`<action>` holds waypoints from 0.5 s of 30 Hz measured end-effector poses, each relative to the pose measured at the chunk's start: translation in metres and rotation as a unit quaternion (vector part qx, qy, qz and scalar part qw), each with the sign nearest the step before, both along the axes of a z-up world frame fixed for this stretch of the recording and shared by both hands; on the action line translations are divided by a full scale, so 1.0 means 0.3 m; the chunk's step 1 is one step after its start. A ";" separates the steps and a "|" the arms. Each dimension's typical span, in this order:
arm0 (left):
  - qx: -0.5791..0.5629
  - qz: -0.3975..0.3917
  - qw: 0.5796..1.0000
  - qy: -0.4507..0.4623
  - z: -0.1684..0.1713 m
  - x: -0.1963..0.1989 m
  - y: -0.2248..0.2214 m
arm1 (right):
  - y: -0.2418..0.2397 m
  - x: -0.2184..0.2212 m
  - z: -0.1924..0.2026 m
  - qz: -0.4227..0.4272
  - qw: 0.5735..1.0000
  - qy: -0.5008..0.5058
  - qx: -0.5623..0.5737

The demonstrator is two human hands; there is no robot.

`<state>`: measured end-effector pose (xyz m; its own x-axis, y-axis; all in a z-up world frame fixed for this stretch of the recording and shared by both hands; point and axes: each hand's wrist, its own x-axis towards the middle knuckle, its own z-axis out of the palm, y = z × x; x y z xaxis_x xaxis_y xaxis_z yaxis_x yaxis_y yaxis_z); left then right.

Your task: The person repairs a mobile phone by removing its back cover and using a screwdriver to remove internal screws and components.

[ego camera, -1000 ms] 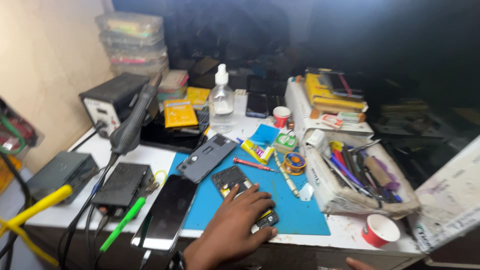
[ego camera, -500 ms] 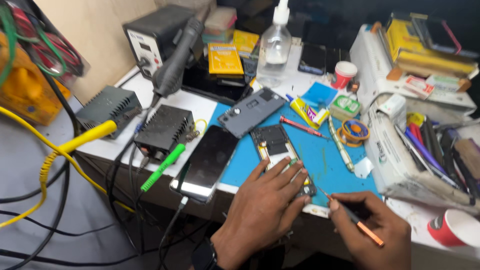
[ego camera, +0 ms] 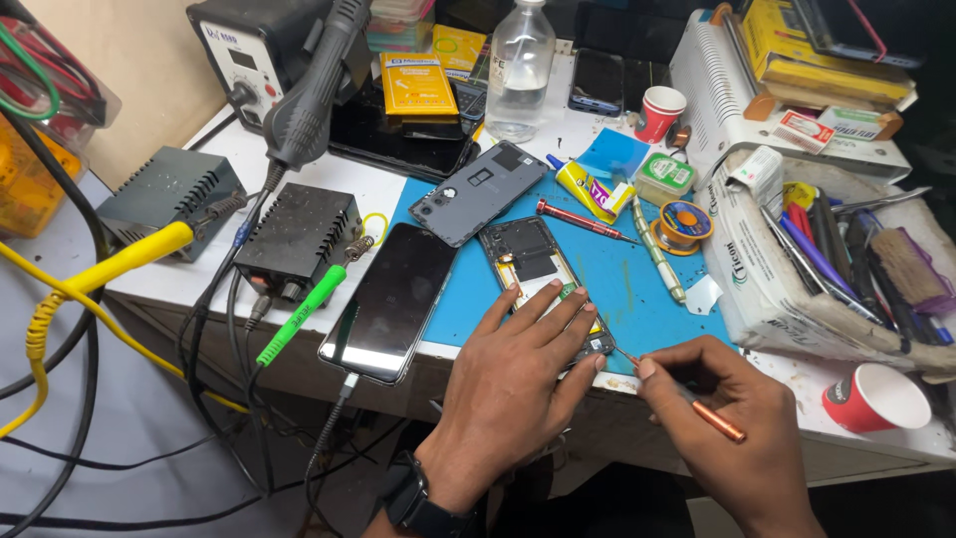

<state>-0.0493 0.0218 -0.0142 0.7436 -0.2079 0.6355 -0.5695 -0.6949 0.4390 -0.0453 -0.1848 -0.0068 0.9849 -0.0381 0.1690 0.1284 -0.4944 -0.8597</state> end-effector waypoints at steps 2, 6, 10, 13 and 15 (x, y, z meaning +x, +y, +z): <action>-0.003 0.000 1.000 0.002 0.000 0.001 0.000 | -0.001 -0.007 -0.002 -0.018 0.999 0.014 -0.049; -0.003 0.004 1.000 -0.006 -0.001 0.005 -0.005 | 0.008 -0.022 0.010 -0.019 0.999 0.018 -0.023; 0.000 0.008 1.000 -0.009 -0.004 0.009 -0.007 | 0.029 -0.028 0.020 0.010 0.999 -0.039 0.020; 0.005 0.008 1.000 -0.016 -0.006 0.010 -0.007 | 0.034 -0.032 0.016 0.020 0.997 -0.070 0.034; 0.009 0.009 1.000 -0.021 -0.010 0.009 -0.004 | 0.034 -0.035 0.013 0.012 0.997 -0.074 0.023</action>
<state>-0.0468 0.0205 -0.0172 0.7197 -0.2068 0.6627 -0.5749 -0.7127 0.4019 -0.0559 -0.1745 -0.0030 0.9503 -0.0248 0.3104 0.2665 -0.4507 -0.8520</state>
